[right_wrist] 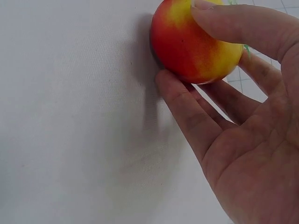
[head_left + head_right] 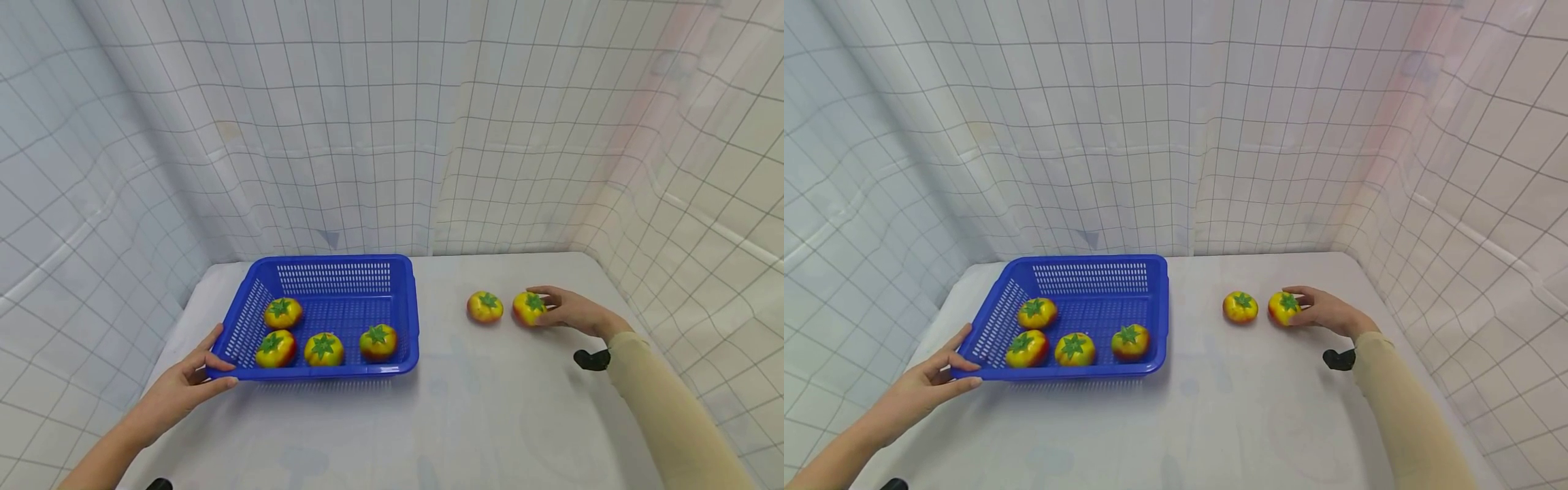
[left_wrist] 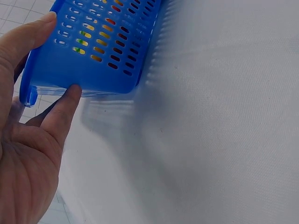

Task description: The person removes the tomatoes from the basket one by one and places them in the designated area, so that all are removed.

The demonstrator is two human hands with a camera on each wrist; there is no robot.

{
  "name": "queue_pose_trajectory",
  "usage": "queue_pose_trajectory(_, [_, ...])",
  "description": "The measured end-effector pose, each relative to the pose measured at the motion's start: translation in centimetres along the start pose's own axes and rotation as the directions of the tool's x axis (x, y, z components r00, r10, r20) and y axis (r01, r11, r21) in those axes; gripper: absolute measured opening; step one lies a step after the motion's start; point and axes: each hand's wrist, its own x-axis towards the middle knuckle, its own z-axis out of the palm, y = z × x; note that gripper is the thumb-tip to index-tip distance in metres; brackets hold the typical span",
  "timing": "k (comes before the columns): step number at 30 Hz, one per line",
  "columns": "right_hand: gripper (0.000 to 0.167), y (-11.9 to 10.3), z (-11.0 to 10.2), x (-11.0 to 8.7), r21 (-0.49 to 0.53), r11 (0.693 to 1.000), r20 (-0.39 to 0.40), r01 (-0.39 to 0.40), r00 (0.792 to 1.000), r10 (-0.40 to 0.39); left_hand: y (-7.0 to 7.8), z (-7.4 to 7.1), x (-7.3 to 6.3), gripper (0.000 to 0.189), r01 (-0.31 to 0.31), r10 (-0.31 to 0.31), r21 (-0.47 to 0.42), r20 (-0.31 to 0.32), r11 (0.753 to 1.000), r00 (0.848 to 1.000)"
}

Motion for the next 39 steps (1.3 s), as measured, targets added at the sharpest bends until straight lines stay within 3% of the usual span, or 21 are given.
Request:
queue_pose_trajectory(20, [0.083,0.25,0.21,-0.04,0.025,0.999,-0.007,-0.034,0.999,0.034,-0.37,0.06,-0.03,0.032,-0.007,0.007,-0.006,-0.001,1.0,1.0])
queue_pose_trajectory(39, [0.085,0.13,0.11,-0.12,0.017,1.0,0.0,0.002,1.0,-0.002,-0.15,0.01,0.08,0.033,0.002,-0.002,0.012,-0.005,1.0,1.0])
